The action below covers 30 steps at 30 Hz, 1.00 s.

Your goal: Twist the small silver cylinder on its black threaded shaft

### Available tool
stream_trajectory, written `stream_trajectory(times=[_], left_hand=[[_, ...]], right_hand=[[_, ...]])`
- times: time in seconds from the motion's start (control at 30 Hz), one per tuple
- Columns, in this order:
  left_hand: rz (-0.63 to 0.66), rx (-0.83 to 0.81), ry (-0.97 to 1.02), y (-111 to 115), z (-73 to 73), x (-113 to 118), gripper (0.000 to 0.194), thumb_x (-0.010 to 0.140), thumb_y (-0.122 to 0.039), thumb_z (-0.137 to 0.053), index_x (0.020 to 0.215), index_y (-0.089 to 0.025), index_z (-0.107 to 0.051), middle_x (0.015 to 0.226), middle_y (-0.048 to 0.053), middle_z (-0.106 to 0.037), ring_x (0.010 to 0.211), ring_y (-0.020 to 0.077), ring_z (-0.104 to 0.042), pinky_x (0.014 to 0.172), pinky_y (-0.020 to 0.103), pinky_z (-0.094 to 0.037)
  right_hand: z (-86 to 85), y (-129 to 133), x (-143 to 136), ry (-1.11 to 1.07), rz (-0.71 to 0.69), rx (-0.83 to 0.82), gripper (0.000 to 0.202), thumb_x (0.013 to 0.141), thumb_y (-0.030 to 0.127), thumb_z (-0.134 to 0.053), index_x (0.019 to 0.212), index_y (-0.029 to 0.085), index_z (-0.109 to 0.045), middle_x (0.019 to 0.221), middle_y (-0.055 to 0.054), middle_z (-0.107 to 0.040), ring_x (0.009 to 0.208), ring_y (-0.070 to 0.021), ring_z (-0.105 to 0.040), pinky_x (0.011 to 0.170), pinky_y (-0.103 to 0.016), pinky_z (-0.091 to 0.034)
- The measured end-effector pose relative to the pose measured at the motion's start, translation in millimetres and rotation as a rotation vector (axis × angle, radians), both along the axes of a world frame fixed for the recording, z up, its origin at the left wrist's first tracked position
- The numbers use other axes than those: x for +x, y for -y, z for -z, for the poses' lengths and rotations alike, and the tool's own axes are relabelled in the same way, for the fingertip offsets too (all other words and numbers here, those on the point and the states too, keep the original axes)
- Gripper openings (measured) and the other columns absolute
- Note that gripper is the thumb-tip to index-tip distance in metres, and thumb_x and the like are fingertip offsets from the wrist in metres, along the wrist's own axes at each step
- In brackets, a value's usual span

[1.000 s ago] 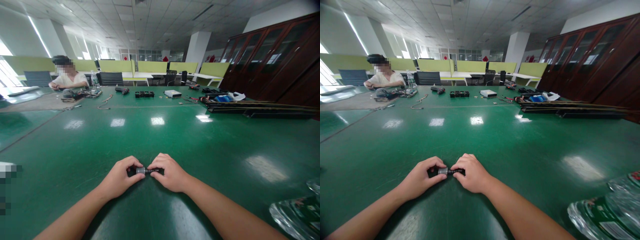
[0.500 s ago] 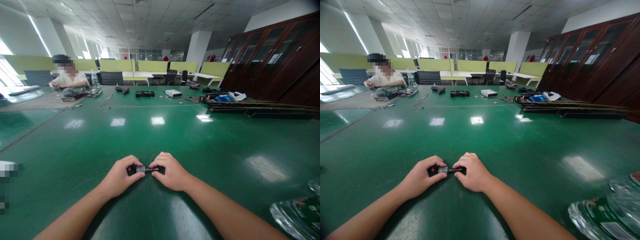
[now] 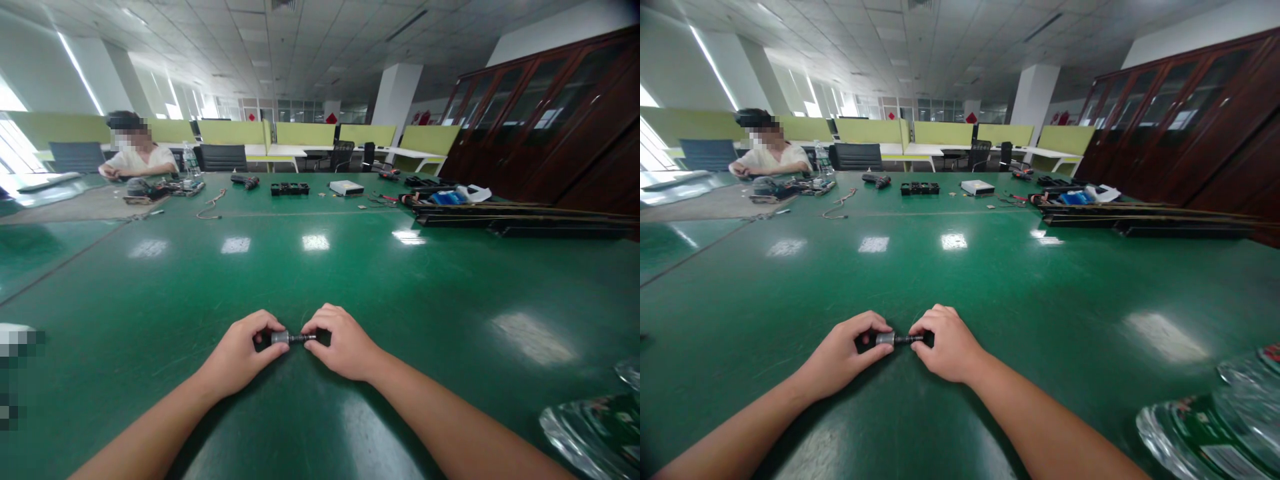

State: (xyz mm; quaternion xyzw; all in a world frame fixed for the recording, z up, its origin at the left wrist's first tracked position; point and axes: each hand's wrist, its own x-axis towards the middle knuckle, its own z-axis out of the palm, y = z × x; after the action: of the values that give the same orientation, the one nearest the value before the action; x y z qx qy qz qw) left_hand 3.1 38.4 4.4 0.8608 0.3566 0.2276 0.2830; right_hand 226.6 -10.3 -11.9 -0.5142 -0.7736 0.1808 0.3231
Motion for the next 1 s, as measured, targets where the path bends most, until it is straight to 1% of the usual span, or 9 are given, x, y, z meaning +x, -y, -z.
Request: stream_trajectory(times=[0.2, 0.43, 0.5, 0.6, 0.67, 0.8, 1.0], left_hand=[[-0.001, 0.007, 0.000, 0, -1.1, 0, 0.013, 0.084, -0.029, -0.066, 0.094, -0.020, -0.067, 0.089, 0.002, -0.068, 0.074, 0.0161, -0.058, 0.067, 0.026, -0.046], [-0.029, -0.007, -0.015, 1, -1.4, 0, 0.016, 0.084, -0.031, -0.067, 0.095, -0.020, -0.067, 0.089, 0.002, -0.068, 0.073, 0.0160, -0.057, 0.067, 0.027, -0.046], [-0.042, -0.004, -0.020, 0, -1.2, 0, 0.016, 0.084, -0.032, -0.067, 0.095, -0.019, -0.067, 0.089, 0.002, -0.067, 0.072, 0.0160, -0.057, 0.067, 0.028, -0.046], [-0.064, 0.006, -0.022, -1, -0.4, -1, 0.017, 0.084, -0.033, -0.066, 0.094, -0.019, -0.067, 0.086, 0.002, -0.067, 0.070, 0.0158, -0.056, 0.065, 0.027, -0.046], [-0.076, 0.008, -0.019, -1, 0.4, -1, 0.017, 0.084, -0.033, -0.066, 0.094, -0.019, -0.067, 0.084, 0.002, -0.066, 0.069, 0.0156, -0.056, 0.064, 0.027, -0.046], [-0.087, 0.012, -0.002, -2, 2.2, -2, 0.017, 0.084, -0.033, -0.067, 0.095, -0.020, -0.067, 0.082, 0.001, -0.066, 0.068, 0.0154, -0.056, 0.063, 0.027, -0.046], [-0.079, 0.009, -0.014, -2, 1.7, -2, 0.017, 0.084, -0.034, -0.067, 0.094, -0.020, -0.067, 0.082, 0.001, -0.065, 0.068, 0.0155, -0.056, 0.063, 0.026, -0.046]], right_hand=[[1.3, -1, 0, 0.000, 0.023, -0.001, 0.012, 0.075, 0.016, -0.076, 0.084, 0.021, -0.070, 0.083, -0.001, -0.069, 0.085, -0.0183, -0.058, 0.081, -0.035, -0.040], [1.6, -2, 6, 0.029, 0.108, 0.013, 0.011, 0.072, 0.014, -0.074, 0.079, 0.021, -0.070, 0.081, -0.001, -0.067, 0.084, -0.0187, -0.058, 0.080, -0.035, -0.041], [2.0, -4, 8, 0.028, 0.131, 0.001, 0.012, 0.070, 0.012, -0.073, 0.078, 0.021, -0.071, 0.079, -0.001, -0.067, 0.081, -0.0184, -0.058, 0.077, -0.034, -0.042], [4.2, -8, 11, -0.001, 0.211, -0.028, 0.012, 0.069, 0.010, -0.070, 0.076, 0.020, -0.071, 0.075, -0.002, -0.065, 0.075, -0.0173, -0.058, 0.069, -0.030, -0.044], [6.0, -10, 12, -0.025, 0.248, -0.034, 0.012, 0.069, 0.010, -0.069, 0.076, 0.020, -0.072, 0.075, -0.002, -0.065, 0.073, -0.0168, -0.058, 0.066, -0.029, -0.045], [6.8, -9, 12, -0.028, 0.233, -0.028, 0.013, 0.068, 0.010, -0.070, 0.076, 0.020, -0.073, 0.075, -0.002, -0.066, 0.073, -0.0172, -0.059, 0.067, -0.029, -0.046], [2.8, -7, 9, -0.008, 0.192, -0.002, 0.013, 0.068, 0.010, -0.071, 0.075, 0.020, -0.073, 0.075, -0.002, -0.068, 0.074, -0.0175, -0.060, 0.068, -0.031, -0.045]])
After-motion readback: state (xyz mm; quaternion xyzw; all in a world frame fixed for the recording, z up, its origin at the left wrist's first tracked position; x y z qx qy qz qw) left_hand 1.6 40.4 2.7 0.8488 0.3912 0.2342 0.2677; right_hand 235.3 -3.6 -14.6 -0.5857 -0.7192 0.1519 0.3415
